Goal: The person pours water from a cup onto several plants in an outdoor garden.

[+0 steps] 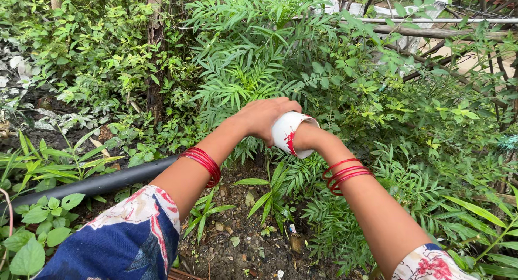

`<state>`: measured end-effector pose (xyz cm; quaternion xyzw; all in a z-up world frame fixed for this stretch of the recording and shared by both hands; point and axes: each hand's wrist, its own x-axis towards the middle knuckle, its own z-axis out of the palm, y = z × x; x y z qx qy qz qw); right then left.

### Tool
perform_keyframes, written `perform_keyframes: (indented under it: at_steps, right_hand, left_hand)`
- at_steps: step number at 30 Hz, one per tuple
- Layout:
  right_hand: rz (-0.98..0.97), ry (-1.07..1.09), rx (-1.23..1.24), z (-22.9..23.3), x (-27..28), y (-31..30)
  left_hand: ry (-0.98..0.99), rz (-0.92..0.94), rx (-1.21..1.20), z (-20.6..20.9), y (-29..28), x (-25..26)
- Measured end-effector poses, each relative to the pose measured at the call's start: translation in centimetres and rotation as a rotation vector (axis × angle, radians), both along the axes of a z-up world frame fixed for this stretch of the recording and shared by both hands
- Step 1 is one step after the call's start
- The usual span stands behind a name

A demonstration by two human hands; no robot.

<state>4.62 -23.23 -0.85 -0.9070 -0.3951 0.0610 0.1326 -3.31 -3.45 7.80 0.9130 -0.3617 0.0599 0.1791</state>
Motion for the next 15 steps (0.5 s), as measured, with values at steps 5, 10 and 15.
perform_keyframes:
  at_steps: [5,10,15]
  right_hand:
    - [0.034,-0.151,-0.148,0.3,-0.7,2.2]
    - [-0.092,0.15,0.236,2.1,-1.6,-0.1]
    - [-0.2,0.235,0.431,3.1,-0.6,-3.5]
  left_hand:
    - [-0.041,-0.048,0.045,0.5,-0.5,-1.0]
    - [0.065,0.169,0.07,-1.2,1.0,0.7]
    - [0.188,0.363,0.158,-4.1,3.8,1.6]
